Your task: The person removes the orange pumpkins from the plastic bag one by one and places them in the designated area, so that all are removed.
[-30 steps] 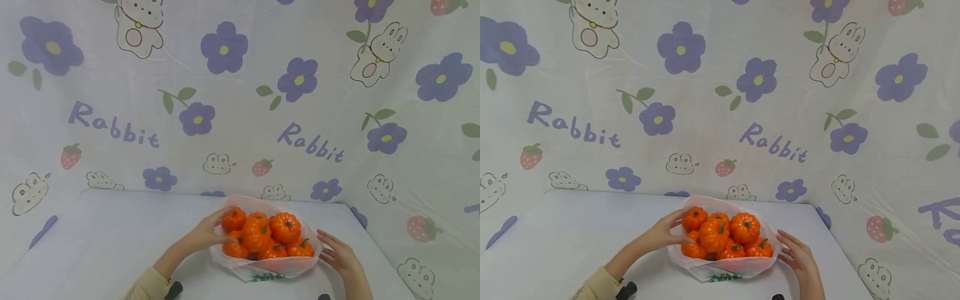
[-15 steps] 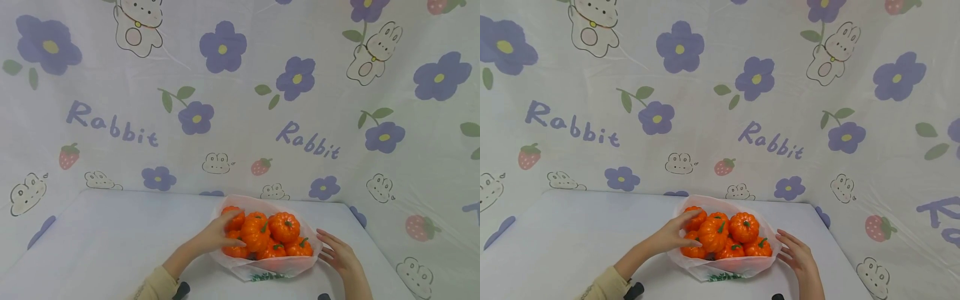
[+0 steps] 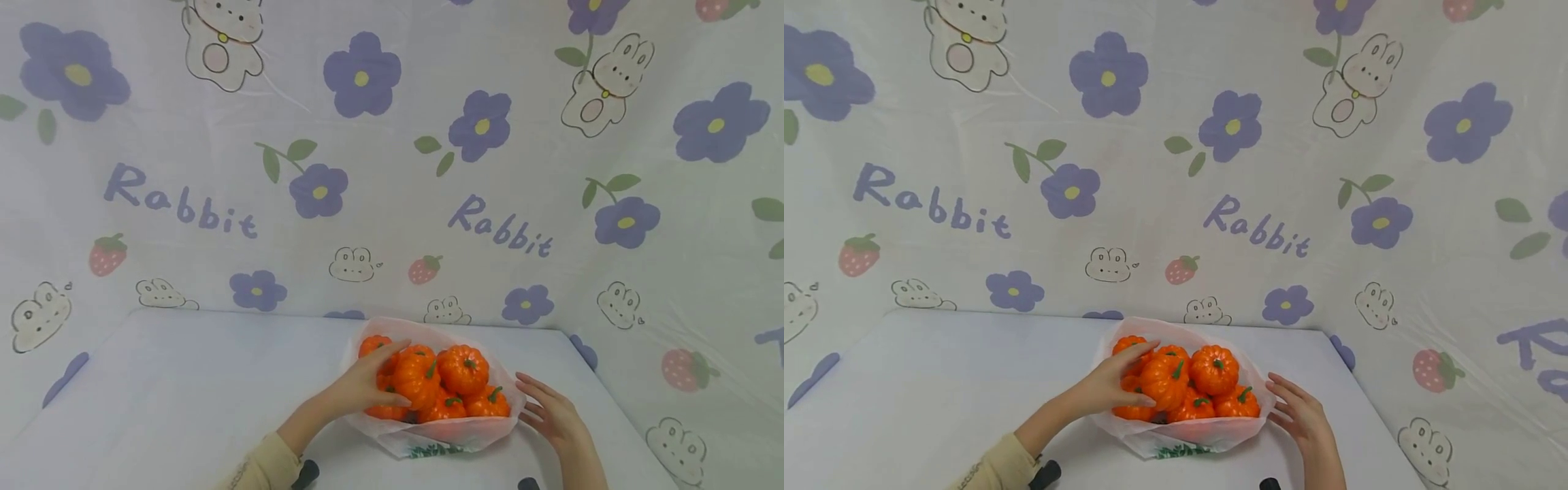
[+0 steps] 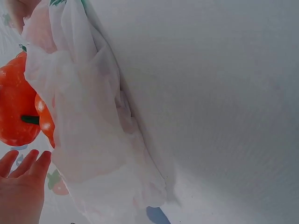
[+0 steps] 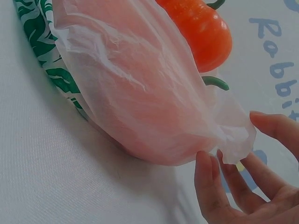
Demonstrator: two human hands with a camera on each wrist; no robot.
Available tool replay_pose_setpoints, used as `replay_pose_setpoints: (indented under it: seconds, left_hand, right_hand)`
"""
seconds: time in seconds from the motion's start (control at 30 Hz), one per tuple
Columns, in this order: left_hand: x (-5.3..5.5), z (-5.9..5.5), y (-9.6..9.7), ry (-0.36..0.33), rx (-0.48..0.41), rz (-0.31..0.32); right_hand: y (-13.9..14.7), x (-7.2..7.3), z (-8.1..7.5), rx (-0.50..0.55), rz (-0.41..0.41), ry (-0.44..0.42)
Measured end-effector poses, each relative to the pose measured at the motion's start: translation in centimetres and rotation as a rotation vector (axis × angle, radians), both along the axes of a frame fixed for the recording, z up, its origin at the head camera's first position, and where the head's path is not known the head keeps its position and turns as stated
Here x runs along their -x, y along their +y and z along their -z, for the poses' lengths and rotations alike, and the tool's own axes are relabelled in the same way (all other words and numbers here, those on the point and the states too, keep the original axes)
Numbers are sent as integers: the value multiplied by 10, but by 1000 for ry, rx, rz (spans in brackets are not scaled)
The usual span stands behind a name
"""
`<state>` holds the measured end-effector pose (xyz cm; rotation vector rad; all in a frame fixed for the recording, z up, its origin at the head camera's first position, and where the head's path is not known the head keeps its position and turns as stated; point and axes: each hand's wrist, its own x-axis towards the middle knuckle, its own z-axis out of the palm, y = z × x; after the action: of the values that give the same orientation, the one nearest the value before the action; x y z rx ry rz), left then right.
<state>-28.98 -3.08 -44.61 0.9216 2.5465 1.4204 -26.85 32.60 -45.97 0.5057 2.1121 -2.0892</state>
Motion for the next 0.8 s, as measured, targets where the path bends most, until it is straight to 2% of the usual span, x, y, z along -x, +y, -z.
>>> replay_pose_setpoints:
  seconds: [0.3, 0.8]
  left_hand:
    - [-1, -4, 4, 0, -18, 42]
    - [4, -7, 12, -48, 52, 14]
  right_hand:
    - [3, -3, -1, -7, -8, 12]
    - [5, 5, -6, -14, -28, -3]
